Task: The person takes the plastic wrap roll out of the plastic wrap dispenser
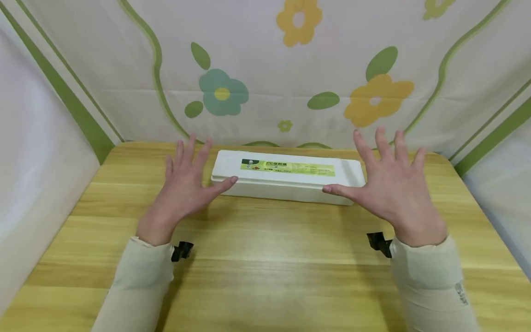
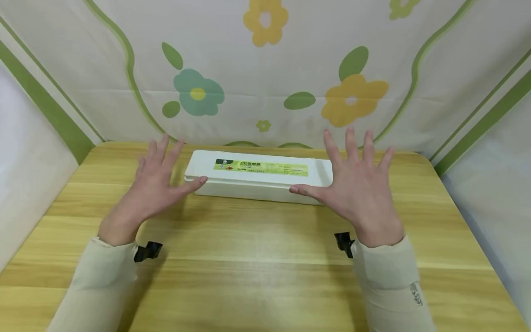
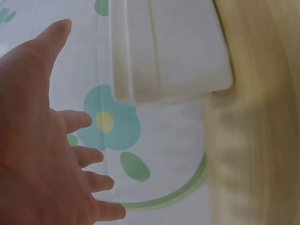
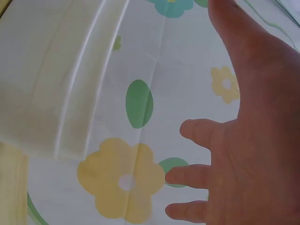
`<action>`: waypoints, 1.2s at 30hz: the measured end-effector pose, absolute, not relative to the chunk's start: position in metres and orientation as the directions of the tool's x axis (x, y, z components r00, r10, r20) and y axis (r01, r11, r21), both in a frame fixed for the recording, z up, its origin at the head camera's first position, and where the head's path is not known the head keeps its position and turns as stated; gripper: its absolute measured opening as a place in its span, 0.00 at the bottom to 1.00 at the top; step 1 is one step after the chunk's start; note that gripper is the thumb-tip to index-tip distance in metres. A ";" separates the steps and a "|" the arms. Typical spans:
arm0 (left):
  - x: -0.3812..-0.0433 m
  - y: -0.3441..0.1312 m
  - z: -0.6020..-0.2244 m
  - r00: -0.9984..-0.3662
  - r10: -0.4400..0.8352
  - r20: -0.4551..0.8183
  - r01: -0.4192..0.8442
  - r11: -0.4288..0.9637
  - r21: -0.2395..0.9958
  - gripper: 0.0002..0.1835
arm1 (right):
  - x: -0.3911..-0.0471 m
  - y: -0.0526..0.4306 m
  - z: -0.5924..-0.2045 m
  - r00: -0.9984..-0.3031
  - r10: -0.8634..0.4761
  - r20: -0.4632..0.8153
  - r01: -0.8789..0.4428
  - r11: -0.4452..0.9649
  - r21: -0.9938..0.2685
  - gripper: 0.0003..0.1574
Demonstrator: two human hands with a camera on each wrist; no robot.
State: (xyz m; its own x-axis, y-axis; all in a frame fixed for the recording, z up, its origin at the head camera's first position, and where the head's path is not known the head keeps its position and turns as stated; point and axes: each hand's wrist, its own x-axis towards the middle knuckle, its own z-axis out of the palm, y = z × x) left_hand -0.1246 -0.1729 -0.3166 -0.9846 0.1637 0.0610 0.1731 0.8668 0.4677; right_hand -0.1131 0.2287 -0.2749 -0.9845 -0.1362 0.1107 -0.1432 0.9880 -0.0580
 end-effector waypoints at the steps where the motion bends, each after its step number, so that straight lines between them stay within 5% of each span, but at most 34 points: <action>1: -0.125 -0.172 -0.319 -0.983 0.169 0.067 0.180 0.861 0.476 0.61 | -0.113 0.229 -0.276 -0.985 -0.136 0.109 -0.144 0.987 -0.066 0.84; 16: -0.129 -0.174 -0.342 -0.977 0.205 0.054 0.201 0.813 0.547 0.68 | -0.107 0.235 -0.293 -0.989 -0.122 0.083 -0.133 0.981 -0.143 0.82; 28: -0.137 -0.176 -0.351 -0.976 0.211 -0.052 0.075 0.552 0.831 0.70 | -0.125 0.229 -0.310 -0.975 -0.223 -0.022 -0.212 0.950 -0.230 0.82; 36: -0.144 -0.177 -0.365 -0.968 0.226 -0.107 -0.014 0.378 0.926 0.64 | -0.139 0.225 -0.332 -0.934 -0.353 0.063 -0.356 0.893 -0.275 0.76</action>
State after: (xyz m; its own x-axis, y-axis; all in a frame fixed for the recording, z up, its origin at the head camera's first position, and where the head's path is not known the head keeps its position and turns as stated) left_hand -0.1440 -0.1771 -0.3650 -0.9682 0.2261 -0.1070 -0.0139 0.3784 0.9256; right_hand -0.1393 0.2249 -0.3317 -0.9335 -0.3529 0.0635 -0.3563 0.8931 -0.2746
